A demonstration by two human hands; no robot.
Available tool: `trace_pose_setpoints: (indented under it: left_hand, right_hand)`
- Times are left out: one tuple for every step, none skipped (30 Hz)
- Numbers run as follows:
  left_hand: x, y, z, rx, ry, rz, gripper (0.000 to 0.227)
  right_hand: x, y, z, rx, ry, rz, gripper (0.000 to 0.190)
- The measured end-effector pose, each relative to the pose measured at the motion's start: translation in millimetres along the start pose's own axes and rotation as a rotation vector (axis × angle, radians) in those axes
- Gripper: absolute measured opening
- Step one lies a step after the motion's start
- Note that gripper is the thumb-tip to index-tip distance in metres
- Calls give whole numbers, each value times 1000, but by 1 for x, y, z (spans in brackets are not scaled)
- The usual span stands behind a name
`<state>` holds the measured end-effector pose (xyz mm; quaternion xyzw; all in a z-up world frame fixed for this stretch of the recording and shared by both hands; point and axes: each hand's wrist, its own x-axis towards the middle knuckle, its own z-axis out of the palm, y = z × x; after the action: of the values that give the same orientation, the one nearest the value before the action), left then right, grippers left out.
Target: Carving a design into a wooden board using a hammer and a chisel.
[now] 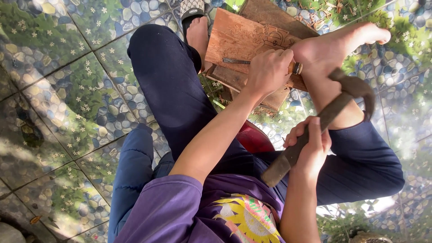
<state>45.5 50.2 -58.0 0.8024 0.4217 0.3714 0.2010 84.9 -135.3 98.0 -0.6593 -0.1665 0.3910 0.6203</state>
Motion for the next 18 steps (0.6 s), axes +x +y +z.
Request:
trace_pose_setpoints:
  left_hand:
    - [-1,2,-1,5,6,-5,31]
    - [0,2,-3,6,9,-17,34]
    - [2,3,-4,7,12,-29,38]
    - [2,1,-1,6,13,-21,38]
    - [2,-1,4,10,-16,-48,35]
    - [-1,-3,6,15,-47,-82,33]
    - [6,1,-8,14,-49,-83,33]
    - [9,7,-22,-15,-22,-62,32]
    - [11,14,-35,-43,5,-41,31]
    - [11,17,-37,-39,3,-51,31]
    - [12,21,-38,-22,20,-63,30]
    - [17,24,-39,-8,40,-61,28]
    - [18,20,-38,-7,41,-58,28]
    - [17,18,-37,-17,-3,-68,29]
    - [15,15,-35,-27,-46,-77,29]
    - [14,17,-35,-24,-55,-91,29]
    - [13,18,-35,-33,-76,-95,31]
    - [14,18,-35,-43,-88,-96,32]
  right_hand:
    - [2,-6,5,-1,-9,1,26]
    - [4,-10,13,-22,-8,4,30]
    - [7,-16,21,-44,-6,8,35]
    - [8,-18,18,-40,-2,3,35]
    - [11,-20,15,-122,-69,39,33]
    - [11,-22,13,-210,-137,83,31]
    - [14,-20,15,-210,-136,85,31]
    - [15,-19,14,-157,-78,27,29]
    - [17,-17,13,-104,-19,-30,26]
    - [15,-18,16,-108,-25,-21,26]
    - [14,-20,20,-136,-52,-4,36]
    - [15,-21,25,-158,-73,2,45]
    - [16,-20,23,-156,-72,-1,45]
    - [15,-18,19,-177,-93,24,36]
    - [14,-16,16,-197,-114,48,27]
    - [18,-16,10,-202,-117,64,27]
    - [21,-15,4,-141,-65,42,26]
    - [26,-14,-1,-82,-18,13,26]
